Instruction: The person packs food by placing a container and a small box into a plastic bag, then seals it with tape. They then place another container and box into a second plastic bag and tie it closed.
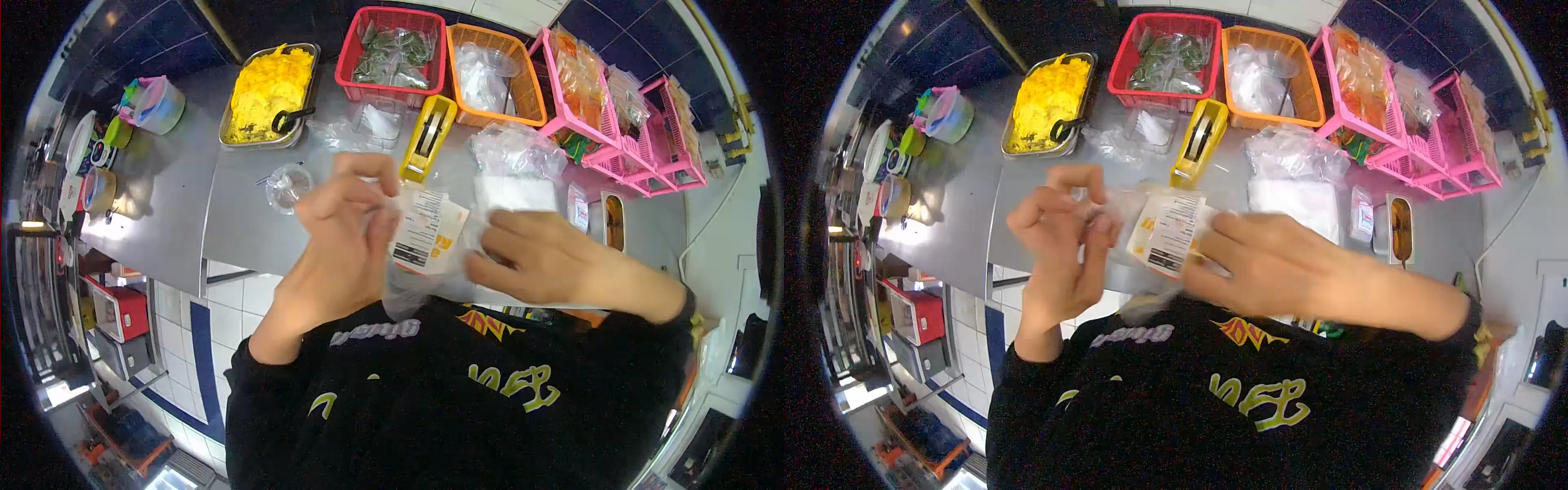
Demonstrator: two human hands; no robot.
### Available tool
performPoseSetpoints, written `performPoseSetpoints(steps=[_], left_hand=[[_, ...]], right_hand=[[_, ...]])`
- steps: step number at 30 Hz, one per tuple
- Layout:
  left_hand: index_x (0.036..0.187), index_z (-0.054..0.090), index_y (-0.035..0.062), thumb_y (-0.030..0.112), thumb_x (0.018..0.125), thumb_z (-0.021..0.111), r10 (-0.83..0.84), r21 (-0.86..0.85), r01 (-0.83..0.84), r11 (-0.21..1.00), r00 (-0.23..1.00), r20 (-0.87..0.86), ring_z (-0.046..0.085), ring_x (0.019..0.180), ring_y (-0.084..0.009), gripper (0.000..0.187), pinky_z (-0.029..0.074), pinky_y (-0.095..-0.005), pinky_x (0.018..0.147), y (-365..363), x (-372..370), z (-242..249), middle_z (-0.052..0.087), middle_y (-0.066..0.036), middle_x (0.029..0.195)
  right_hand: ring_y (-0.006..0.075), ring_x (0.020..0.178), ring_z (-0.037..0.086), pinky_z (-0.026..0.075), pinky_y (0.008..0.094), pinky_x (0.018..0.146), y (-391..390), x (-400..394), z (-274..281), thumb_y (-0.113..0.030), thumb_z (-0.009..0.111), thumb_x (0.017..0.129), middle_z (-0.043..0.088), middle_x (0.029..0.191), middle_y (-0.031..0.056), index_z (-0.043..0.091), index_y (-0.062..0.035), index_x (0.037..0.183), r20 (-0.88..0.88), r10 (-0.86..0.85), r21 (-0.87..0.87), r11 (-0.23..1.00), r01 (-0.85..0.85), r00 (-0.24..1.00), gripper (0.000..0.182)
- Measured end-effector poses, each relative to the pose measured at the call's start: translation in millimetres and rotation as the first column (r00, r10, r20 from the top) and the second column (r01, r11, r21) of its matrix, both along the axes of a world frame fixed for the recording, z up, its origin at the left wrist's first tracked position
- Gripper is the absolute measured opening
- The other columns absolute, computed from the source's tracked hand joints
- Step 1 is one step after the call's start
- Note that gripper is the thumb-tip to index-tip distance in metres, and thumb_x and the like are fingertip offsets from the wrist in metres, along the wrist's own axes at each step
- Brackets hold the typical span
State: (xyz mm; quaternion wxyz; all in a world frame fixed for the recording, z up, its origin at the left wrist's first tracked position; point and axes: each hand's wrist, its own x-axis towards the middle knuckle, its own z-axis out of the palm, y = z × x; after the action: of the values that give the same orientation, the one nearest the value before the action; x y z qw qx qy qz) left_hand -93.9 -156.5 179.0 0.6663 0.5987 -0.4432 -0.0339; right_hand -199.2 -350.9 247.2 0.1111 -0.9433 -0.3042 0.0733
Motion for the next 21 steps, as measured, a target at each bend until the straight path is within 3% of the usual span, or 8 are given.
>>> performPoseSetpoints(steps=[4, 9, 11, 13, 16, 18, 19, 21], left_hand=[[0.086, 0.04, 0.0039, -0.017, 0.071, 0.053, -0.132, 0.191, 0.1, 0.976, 0.978, 0.163, 0.047, 0.089, -0.0262, 0.029, 0.041, -0.0296, 0.071, -12.9, -21.0, 7.9, 0.043, -0.014, 0.101], [0.087, 0.044, 0.0059, -0.01, 0.071, 0.059, 0.044, -0.12, -0.018, 0.993, 0.976, 0.215, 0.049, 0.093, -0.0304, 0.027, 0.041, -0.0331, 0.081, -1.3, -24.0, -7.4, 0.044, -0.014, 0.103], [0.112, 0.034, 0.0048, 0.009, 0.08, 0.061, 0.515, -0.181, -0.482, 0.857, 0.805, 0.295, 0.053, 0.098, -0.025, 0.043, 0.042, -0.0371, 0.086, 28.8, -9.5, -18.7, 0.041, -0.018, 0.117], [0.116, 0.042, 0.0026, 0.021, 0.085, 0.055, 0.739, 0.087, -0.739, 0.668, 0.645, -0.192, 0.052, 0.099, -0.0204, 0.038, 0.04, -0.034, 0.089, 57.2, -6.1, -73.2, 0.045, -0.013, 0.115], [0.116, 0.047, 0.0042, 0.045, 0.092, 0.04, 0.479, 0.421, -0.229, 0.878, 0.44, -0.759, 0.054, 0.102, -0.0235, 0.048, 0.043, -0.0376, 0.086, 72.7, -25.4, -205.6, 0.051, -0.014, 0.117], [0.117, 0.051, 0.0027, 0.034, 0.092, 0.044, -0.427, -0.42, -0.077, 0.904, -0.154, -0.891, 0.055, 0.102, -0.0275, 0.041, 0.043, -0.0411, 0.086, 48.9, -59.2, -233.2, 0.056, -0.016, 0.114], [0.117, 0.051, 0.0026, 0.033, 0.091, 0.044, -0.578, -0.594, -0.048, 0.803, -0.302, -0.758, 0.055, 0.102, -0.0276, 0.041, 0.043, -0.0411, 0.086, 40.4, -73.5, -236.5, 0.056, -0.016, 0.114], [0.117, 0.051, 0.0023, 0.033, 0.091, 0.044, -0.498, -0.506, -0.01, 0.862, -0.202, -0.844, 0.055, 0.102, -0.0278, 0.041, 0.043, -0.041, 0.086, 34.3, -90.5, -239.9, 0.056, -0.017, 0.114]], right_hand=[[0.0284, 0.078, 0.06, 0.049, 0.0372, 0.063, 17.3, 39.2, -46.0, -0.006, 0.063, 0.074, 0.054, 0.074, 0.0103, 0.046, -0.0072, 0.085, 0.256, -0.352, 0.68, 0.727, 0.091, 0.9, 0.019], [0.0269, 0.068, 0.06, 0.045, 0.0316, 0.055, 14.7, 40.4, -38.4, 0.002, 0.063, 0.063, 0.057, 0.073, 0.0093, 0.047, -0.0063, 0.085, -0.034, -0.118, 0.601, 0.791, 0.115, 0.992, 0.029], [0.0245, 0.069, 0.061, 0.045, 0.0283, 0.06, 18.7, 35.1, -17.8, 0.004, 0.063, 0.058, 0.059, 0.075, 0.0064, 0.052, -0.0055, 0.081, -0.099, -0.145, 0.548, 0.818, 0.175, 0.985, 0.027], [0.0237, 0.068, 0.061, 0.045, 0.0285, 0.058, 25.0, 20.6, 1.2, 0.002, 0.064, 0.06, 0.059, 0.074, 0.0061, 0.054, -0.0057, 0.081, -0.051, -0.096, 0.551, 0.828, 0.108, 0.994, 0.025], [0.0219, 0.063, 0.059, 0.044, 0.0289, 0.051, 27.9, 0.9, 11.8, -0.003, 0.067, 0.064, 0.058, 0.07, 0.0062, 0.06, -0.0063, 0.082, 0.07, 0.129, 0.63, 0.763, -0.144, 0.989, 0.02], [0.0207, 0.06, 0.056, 0.043, 0.0288, 0.047, 28.0, -16.2, 1.4, -0.006, 0.067, 0.069, 0.053, 0.064, 0.0057, 0.06, -0.0024, 0.084, 0.158, 0.315, 0.628, 0.699, -0.341, 0.936, 0.017], [0.0207, 0.06, 0.056, 0.043, 0.0288, 0.047, 33.0, -21.6, 2.2, -0.006, 0.067, 0.069, 0.053, 0.064, 0.0057, 0.06, -0.0024, 0.084, 0.158, 0.336, 0.625, 0.694, -0.358, 0.928, 0.017], [0.0201, 0.058, 0.053, 0.043, 0.0277, 0.048, 41.6, -29.9, 4.8, -0.005, 0.065, 0.074, 0.047, 0.061, 0.0051, 0.059, 0.0017, 0.087, 0.225, 0.508, 0.622, 0.582, -0.524, 0.832, 0.016]])
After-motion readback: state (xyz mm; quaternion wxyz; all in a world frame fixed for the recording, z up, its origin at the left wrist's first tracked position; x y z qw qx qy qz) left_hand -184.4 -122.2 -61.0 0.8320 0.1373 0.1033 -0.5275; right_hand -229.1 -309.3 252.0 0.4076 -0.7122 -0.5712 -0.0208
